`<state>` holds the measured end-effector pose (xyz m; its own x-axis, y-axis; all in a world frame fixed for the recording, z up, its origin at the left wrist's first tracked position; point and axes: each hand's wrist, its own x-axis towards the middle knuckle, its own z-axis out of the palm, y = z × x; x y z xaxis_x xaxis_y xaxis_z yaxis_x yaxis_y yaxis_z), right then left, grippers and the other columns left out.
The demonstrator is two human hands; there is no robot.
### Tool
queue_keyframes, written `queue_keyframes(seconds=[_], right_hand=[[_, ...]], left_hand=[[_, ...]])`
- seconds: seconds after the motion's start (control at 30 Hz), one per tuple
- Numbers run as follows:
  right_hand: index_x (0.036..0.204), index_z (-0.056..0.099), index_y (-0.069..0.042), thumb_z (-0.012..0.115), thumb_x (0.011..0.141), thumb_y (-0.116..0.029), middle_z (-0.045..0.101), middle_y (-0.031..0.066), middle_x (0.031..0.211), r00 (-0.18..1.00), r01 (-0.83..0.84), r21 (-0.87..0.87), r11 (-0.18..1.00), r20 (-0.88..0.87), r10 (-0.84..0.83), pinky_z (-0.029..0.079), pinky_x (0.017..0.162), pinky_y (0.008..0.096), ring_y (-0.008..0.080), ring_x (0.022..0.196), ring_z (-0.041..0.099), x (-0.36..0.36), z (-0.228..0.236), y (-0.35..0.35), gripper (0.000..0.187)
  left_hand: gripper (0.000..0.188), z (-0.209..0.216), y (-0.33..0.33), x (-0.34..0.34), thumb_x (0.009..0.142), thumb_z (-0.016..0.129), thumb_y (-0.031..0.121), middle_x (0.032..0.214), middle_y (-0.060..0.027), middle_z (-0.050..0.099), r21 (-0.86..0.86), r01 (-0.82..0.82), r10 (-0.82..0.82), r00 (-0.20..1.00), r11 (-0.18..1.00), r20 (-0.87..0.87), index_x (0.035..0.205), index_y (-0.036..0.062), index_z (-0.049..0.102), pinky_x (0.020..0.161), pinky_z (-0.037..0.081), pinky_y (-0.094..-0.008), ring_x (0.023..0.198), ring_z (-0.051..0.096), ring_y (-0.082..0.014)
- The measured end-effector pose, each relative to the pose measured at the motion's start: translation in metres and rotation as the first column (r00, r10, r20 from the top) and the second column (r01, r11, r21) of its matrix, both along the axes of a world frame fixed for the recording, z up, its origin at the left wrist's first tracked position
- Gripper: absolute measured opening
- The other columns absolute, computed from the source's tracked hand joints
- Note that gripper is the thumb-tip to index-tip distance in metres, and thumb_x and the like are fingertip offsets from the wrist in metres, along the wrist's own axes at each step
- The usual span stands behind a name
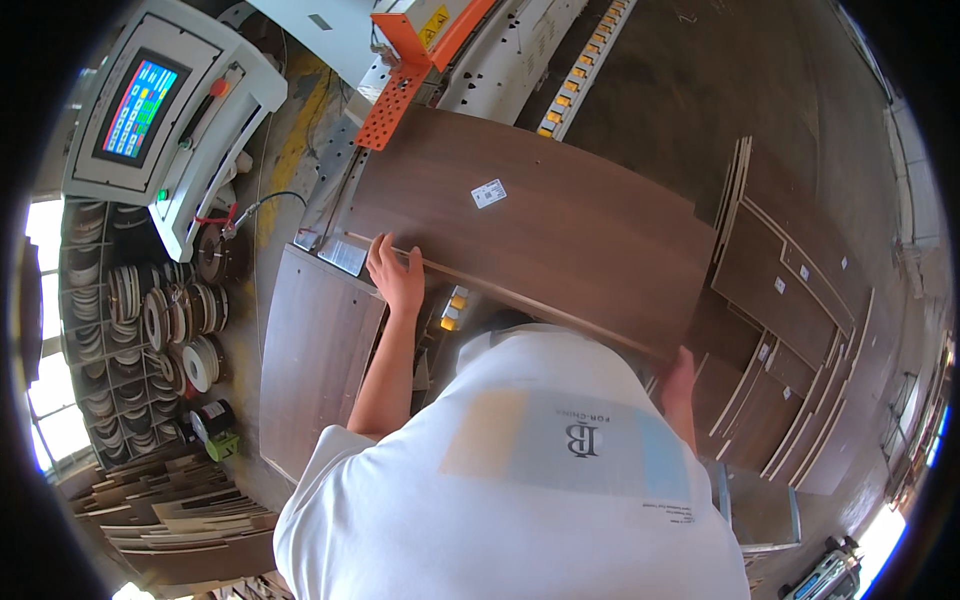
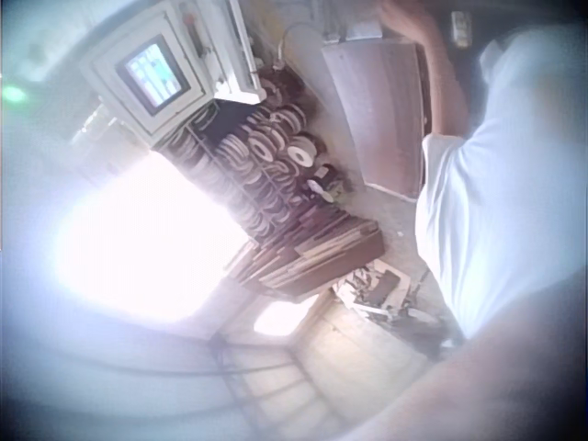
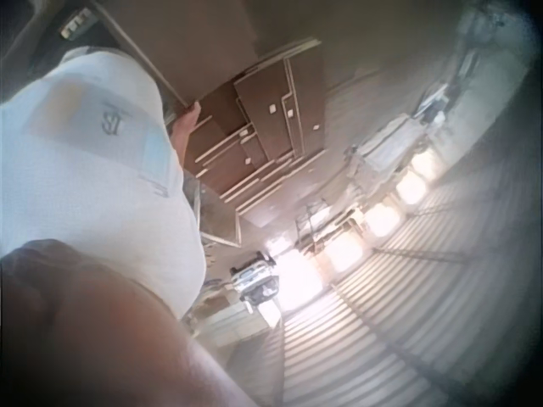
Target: The person feeds wood panels one by one into an edge-banding machine, moving them from a stack to the machine intake and then back to the stack.
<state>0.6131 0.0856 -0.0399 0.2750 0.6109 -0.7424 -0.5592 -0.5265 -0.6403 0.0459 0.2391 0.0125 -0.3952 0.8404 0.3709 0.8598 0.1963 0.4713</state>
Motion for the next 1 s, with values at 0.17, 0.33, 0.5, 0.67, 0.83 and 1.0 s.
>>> queue_keyframes(seconds=[0.17, 0.33, 0.5, 0.67, 0.83, 1.0], right_hand=[[0.135, 0.057, -0.004, 0.059, 0.096, -0.044, 0.064, 0.0108, 0.125, 0.958, -0.257, -0.163, 0.953, 0.089, 0.274, 0.051, 0.087, 0.041, 0.0249, 0.104, 0.063, -0.02, 0.026, 0.012, 0.056], [0.078, 0.064, 0.0, 0.071, 0.09, -0.047, 0.063, 0.0096, 0.075, 0.446, -0.623, -0.403, 0.67, 0.52, 0.728, 0.05, 0.068, 0.0394, 0.0219, 0.069, 0.062, -0.036, 0.064, 0.029, 0.049], [0.062, 0.053, 0.003, 0.073, 0.087, -0.047, 0.052, 0.0116, 0.06, 0.349, -0.61, -0.432, 0.665, 0.606, 0.714, 0.043, 0.06, 0.0394, 0.0193, 0.061, 0.055, -0.034, 0.033, 0.016, 0.06], [0.065, 0.055, 0.004, 0.072, 0.088, -0.046, 0.053, 0.0131, 0.062, 0.354, -0.591, -0.393, 0.704, 0.658, 0.665, 0.044, 0.061, 0.0408, 0.0203, 0.061, 0.054, -0.049, 0.055, 0.043, 0.058], [0.074, 0.06, 0.003, 0.072, 0.09, -0.042, 0.06, 0.0114, 0.068, 0.467, -0.57, -0.297, 0.766, 0.649, 0.6, 0.049, 0.057, 0.0364, 0.0193, 0.062, 0.06, -0.006, 0.004, 0.059, 0.049], [0.093, 0.066, 0.002, 0.071, 0.094, -0.038, 0.066, 0.0077, 0.081, 0.584, -0.56, -0.21, 0.802, 0.587, 0.561, 0.055, 0.052, 0.0303, 0.0168, 0.06, 0.066, -0.001, 0.009, 0.108, 0.04]], left_hand=[[0.078, -0.02, -0.017, 0.021, 0.087, 0.075, 0.019, 0.134, -0.0227, 0.054, -0.054, -0.249, 0.249, 0.884, 0.967, 0.396, 0.146, -0.0046, 0.031, 0.109, 0.038, -0.0462, 0.127, 0.05, -0.0358], [0.081, -0.017, -0.023, 0.038, 0.096, 0.067, 0.021, 0.1, -0.013, 0.069, -0.247, -0.169, 0.293, 0.358, 0.954, 0.886, 0.158, 0.0042, 0.017, 0.071, 0.054, -0.0322, 0.08, 0.066, -0.019], [0.082, -0.009, -0.012, 0.04, 0.098, 0.063, 0.015, 0.093, -0.0091, 0.067, -0.207, -0.186, 0.251, 0.259, 0.96, 0.933, 0.162, 0.0112, 0.013, 0.065, 0.052, -0.0299, 0.072, 0.06, -0.0145], [0.083, -0.009, 0.005, 0.043, 0.097, 0.064, 0.012, 0.09, -0.0073, 0.066, -0.16, -0.181, 0.201, 0.239, 0.97, 0.95, 0.162, 0.0117, 0.014, 0.063, 0.051, -0.0287, 0.068, 0.058, -0.0131], [0.084, -0.018, 0.041, 0.056, 0.095, 0.065, 0.01, 0.082, -0.0053, 0.064, -0.132, -0.205, 0.173, 0.199, 0.97, 0.965, 0.162, 0.0113, 0.015, 0.056, 0.049, -0.0274, 0.062, 0.056, -0.0118], [0.083, -0.021, 0.083, 0.072, 0.095, 0.066, 0.01, 0.088, -0.0037, 0.067, -0.083, -0.188, 0.11, 0.137, 0.979, 0.984, 0.162, 0.0208, 0.019, 0.057, 0.047, -0.0292, 0.066, 0.056, -0.0122]])
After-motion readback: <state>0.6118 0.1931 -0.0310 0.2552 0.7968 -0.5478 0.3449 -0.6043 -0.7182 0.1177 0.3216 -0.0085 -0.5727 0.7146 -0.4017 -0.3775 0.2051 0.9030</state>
